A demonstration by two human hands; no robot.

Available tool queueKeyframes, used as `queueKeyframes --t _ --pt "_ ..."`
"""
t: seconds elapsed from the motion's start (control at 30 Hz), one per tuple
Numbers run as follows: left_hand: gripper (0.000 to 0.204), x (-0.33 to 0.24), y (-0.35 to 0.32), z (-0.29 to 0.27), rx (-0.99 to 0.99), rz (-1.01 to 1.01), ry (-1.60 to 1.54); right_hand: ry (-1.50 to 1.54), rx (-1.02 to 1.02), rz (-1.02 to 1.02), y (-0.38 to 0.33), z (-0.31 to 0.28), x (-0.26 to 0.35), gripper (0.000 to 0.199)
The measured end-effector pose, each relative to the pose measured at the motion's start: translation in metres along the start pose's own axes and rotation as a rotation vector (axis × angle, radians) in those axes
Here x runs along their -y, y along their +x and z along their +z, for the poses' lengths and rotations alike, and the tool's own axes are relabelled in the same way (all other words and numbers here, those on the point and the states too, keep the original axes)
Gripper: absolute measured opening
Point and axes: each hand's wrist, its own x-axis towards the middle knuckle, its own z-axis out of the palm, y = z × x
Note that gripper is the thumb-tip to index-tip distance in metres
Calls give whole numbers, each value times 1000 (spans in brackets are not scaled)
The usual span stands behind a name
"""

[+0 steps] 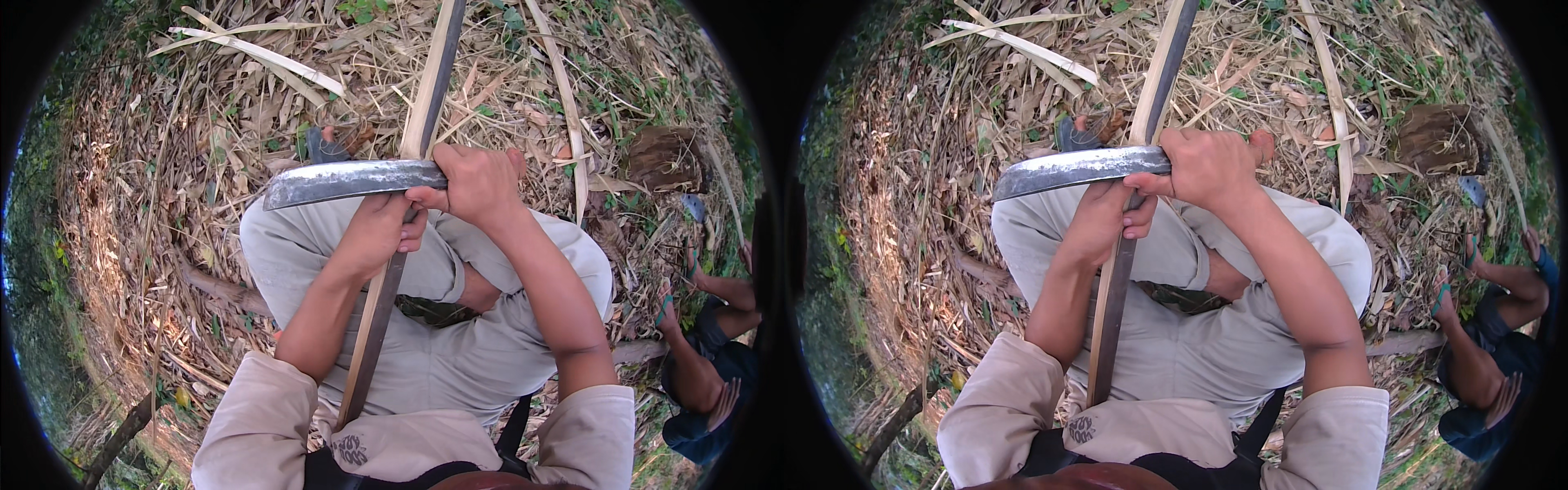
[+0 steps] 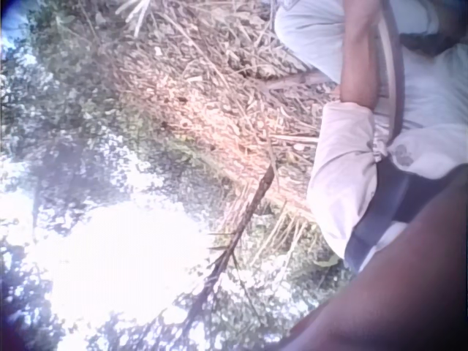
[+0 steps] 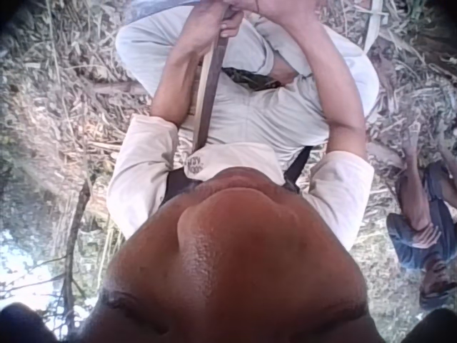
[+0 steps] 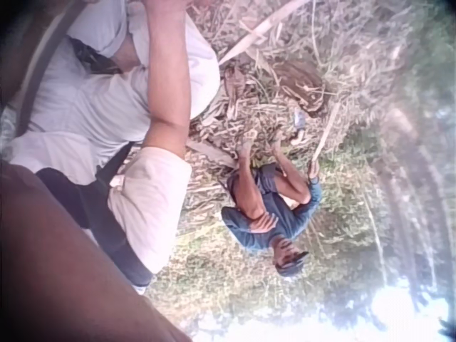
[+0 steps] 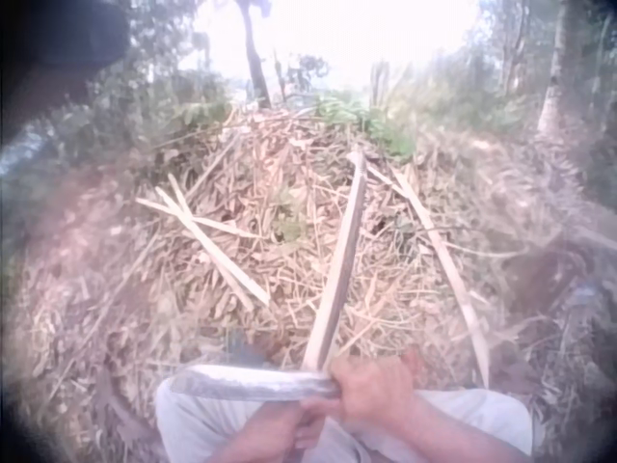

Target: The person sits cross-legged on the ground and uses a curved blade to shave a long piece of bamboo, removing thin strips of the outer layer. The person holds the bamboo with their left hand and the blade with their right hand, repeatedly scraping the surface to smooth it.

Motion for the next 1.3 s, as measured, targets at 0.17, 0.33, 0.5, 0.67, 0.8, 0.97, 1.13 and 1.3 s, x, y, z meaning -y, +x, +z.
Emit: queueKeyframes --t 0.17,0.33,0.5,0.67,0.8,0.97,1.13,1.3 --pt "16 4 4 -4 -8 11 86 -24 -64 -60 -2 10 -17 73" --pt "26 0 -27 -12 85 1 -83 -34 34 1011 2 -51 -172 96" --pt "26 -3 -17 -17 24 -29 -186 192 -215 905 17 -70 -100 80" --pt "26 -12 -5 -15 61 -35 -178 366 -2 570 16 -40 -13 71" --pt "24 -7 -3 -15 37 -1 -161 265 159 351 19 -30 3 69" --pt "19 -4 -3 -16 28 44 -169 233 153 193 1 -24 17 70" --pt "19 1 -8 -19 26 19 -132 205 166 109 -2 -22 20 62" --pt "17 -1 -13 -9 -44 35 -131 158 176 88 -2 -23 22 63"
